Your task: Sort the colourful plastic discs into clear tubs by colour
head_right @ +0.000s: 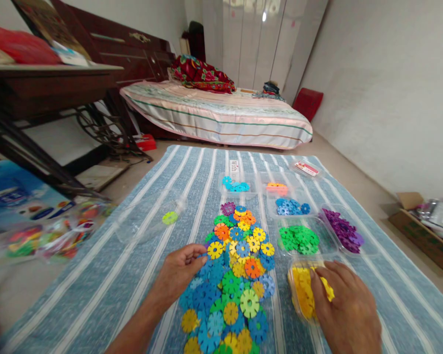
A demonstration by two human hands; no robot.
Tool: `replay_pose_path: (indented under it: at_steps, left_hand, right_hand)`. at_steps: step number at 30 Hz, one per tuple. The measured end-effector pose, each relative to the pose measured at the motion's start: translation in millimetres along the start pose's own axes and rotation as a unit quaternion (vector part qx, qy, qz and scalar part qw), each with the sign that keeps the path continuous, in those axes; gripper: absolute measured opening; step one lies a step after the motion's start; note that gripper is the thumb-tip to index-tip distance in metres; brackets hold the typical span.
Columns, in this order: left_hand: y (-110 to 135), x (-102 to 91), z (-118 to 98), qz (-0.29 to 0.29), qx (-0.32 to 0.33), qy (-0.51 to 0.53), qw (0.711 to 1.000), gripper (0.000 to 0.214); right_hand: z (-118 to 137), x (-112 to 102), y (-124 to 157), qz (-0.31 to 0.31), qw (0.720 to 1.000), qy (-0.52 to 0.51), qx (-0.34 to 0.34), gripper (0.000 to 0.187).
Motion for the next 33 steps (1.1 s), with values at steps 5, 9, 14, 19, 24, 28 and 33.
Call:
replay_pose_path:
  at_steps: [5, 9, 14, 19, 24, 28, 33]
  left_hand:
    - [-3.3, -0.6, 1.4, -0.002, 0.007, -0.024, 1.000, 0.025]
    - [-4.9, -9.2, 1.6, -0.036, 0.005, -0.012, 0.999, 0.027]
    - [-3.0, -21.0, 7.7, -0.095, -0.006, -0.041, 0.995, 0.027]
    - [-2.8, -21.8, 11.8, -0.108, 0.003, -0.057, 0.992, 0.026]
    - [-1.2, -20.1, 10.5, -0.107, 0.000, -0.045, 0.993, 0.023]
    - [-0.2, -18.1, 12.0, -0.101, -0.009, -0.049, 0.994, 0.024]
    - [-1.1, -14.6, 12.6, -0.089, -0.004, -0.041, 0.995, 0.026]
  right_hand:
    - [88.5, 29.9, -7.1, 0.010, 0.989, -0.143, -0.041, 0.010]
    - [157.9, 73.8, -20.9, 0.105, 0.981, -0.146, -0.077, 0.016]
    - [182.0, 111.9, -35.0, 0.187, 0.974, -0.091, -0.092, 0.026]
    - [180.1, 121.9, -36.9, 0.169, 0.975, -0.082, -0.116, 0.015]
    - [177.5, 107.3, -33.8, 0.113, 0.976, -0.138, -0.125, 0.014]
    - [155.2, 72.1, -36.2, 0.022, 0.976, -0.181, -0.122, 0.016]
    - [81.7, 18.8, -29.3, -0.048, 0.990, -0.093, -0.093, 0.008]
Point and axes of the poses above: each hand's wrist, its own y-axis away from the middle knuckle, its own x-axis out of the palm, z = x × y, the point moved 7 cm from there along -y, towards the middle knuckle, and after that the axes turned 5 degrees about z, right-handed, at the moved point
